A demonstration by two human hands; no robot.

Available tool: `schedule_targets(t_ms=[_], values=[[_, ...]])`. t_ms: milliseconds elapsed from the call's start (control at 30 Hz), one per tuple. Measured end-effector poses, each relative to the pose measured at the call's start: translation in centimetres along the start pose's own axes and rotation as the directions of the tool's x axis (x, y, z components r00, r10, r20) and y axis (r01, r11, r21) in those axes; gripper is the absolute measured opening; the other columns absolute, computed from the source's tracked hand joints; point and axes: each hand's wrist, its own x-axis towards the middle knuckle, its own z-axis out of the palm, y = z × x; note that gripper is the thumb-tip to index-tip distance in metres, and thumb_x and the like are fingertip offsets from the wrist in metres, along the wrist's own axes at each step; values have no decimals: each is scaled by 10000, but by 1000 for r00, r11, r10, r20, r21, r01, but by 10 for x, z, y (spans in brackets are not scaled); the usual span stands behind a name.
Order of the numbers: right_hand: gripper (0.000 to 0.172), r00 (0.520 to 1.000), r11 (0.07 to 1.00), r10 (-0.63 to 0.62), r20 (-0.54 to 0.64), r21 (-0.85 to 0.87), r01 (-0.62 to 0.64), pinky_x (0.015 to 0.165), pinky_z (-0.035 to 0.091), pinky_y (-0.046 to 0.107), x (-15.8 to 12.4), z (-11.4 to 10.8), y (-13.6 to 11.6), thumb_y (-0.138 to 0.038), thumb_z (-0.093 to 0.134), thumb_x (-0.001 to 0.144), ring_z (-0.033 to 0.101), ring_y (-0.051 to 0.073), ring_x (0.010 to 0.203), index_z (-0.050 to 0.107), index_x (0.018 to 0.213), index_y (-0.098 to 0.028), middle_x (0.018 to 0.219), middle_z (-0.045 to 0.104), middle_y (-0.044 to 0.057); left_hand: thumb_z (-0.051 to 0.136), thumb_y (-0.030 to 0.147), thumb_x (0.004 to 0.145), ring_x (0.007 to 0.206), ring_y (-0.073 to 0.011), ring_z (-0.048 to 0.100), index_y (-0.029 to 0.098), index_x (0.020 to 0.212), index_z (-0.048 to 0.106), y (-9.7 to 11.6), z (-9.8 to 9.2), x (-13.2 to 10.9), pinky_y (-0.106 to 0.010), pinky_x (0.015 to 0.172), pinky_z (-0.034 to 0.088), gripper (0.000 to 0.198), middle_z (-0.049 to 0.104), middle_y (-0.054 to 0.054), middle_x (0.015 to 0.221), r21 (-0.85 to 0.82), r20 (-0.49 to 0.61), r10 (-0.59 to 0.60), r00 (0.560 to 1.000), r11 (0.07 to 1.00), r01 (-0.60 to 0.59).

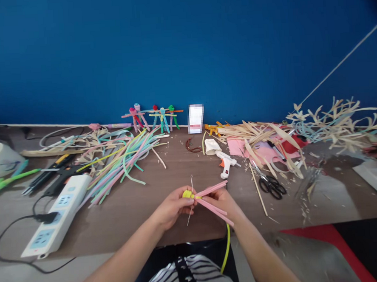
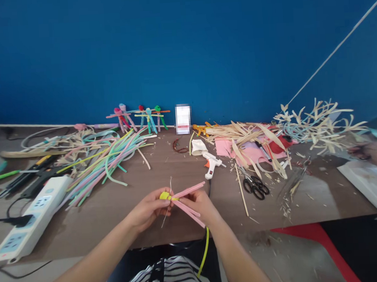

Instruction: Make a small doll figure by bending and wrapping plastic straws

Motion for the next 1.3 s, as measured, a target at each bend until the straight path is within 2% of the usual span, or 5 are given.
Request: schedule_targets(t_ms=[100, 267, 700, 1033, 1300], values=[[112, 999, 996, -42, 7, -76, 43, 603, 400, 247, 2, 5, 0, -258, 644, 644, 544, 132, 634, 635, 690, -156, 643, 619, -1, 584, 149, 645, 578, -70, 490, 144, 769, 512, -1, 2, -1, -191, 550, 426, 144, 529, 14, 658, 28, 3, -11, 1000, 1000, 11], [85, 994, 987, -45, -103, -156, 29, 520, 359, 221, 0, 10, 1, -230, 631, 628, 488, 105, 547, 596, 632, -153, 580, 570, -15, 604, 170, 631, 553, -67, 476, 146, 744, 500, 0, 3, -2, -195, 543, 417, 156, 516, 25, 636, 47, 6, -9, 1000, 999, 9], [121, 984, 931, -132, -117, -356, 82, 429, 260, 188, -1, 12, 3, -234, 580, 635, 330, 67, 462, 502, 588, -154, 488, 413, -56, 610, 208, 626, 554, -82, 487, 147, 720, 482, -1, 3, -2, -214, 551, 413, 170, 506, 28, 630, 169, -27, 5, 1000, 986, 0], [119, 984, 923, -140, -107, -373, 91, 444, 284, 191, -5, 15, -1, -231, 582, 641, 363, 76, 482, 503, 593, -155, 517, 449, -44, 556, 225, 674, 550, -78, 438, 152, 711, 452, 2, -2, -1, -194, 543, 349, 133, 483, 47, 570, 422, 24, 79, 997, 903, -82], [95, 990, 945, -125, -57, -310, 102, 467, 312, 192, -6, 13, 1, -212, 589, 652, 391, 80, 507, 522, 622, -152, 545, 470, -39, 499, 213, 684, 566, -84, 403, 153, 694, 443, 6, -1, -4, -195, 549, 316, 82, 467, 48, 577, 521, 50, 96, 994, 847, -108]])
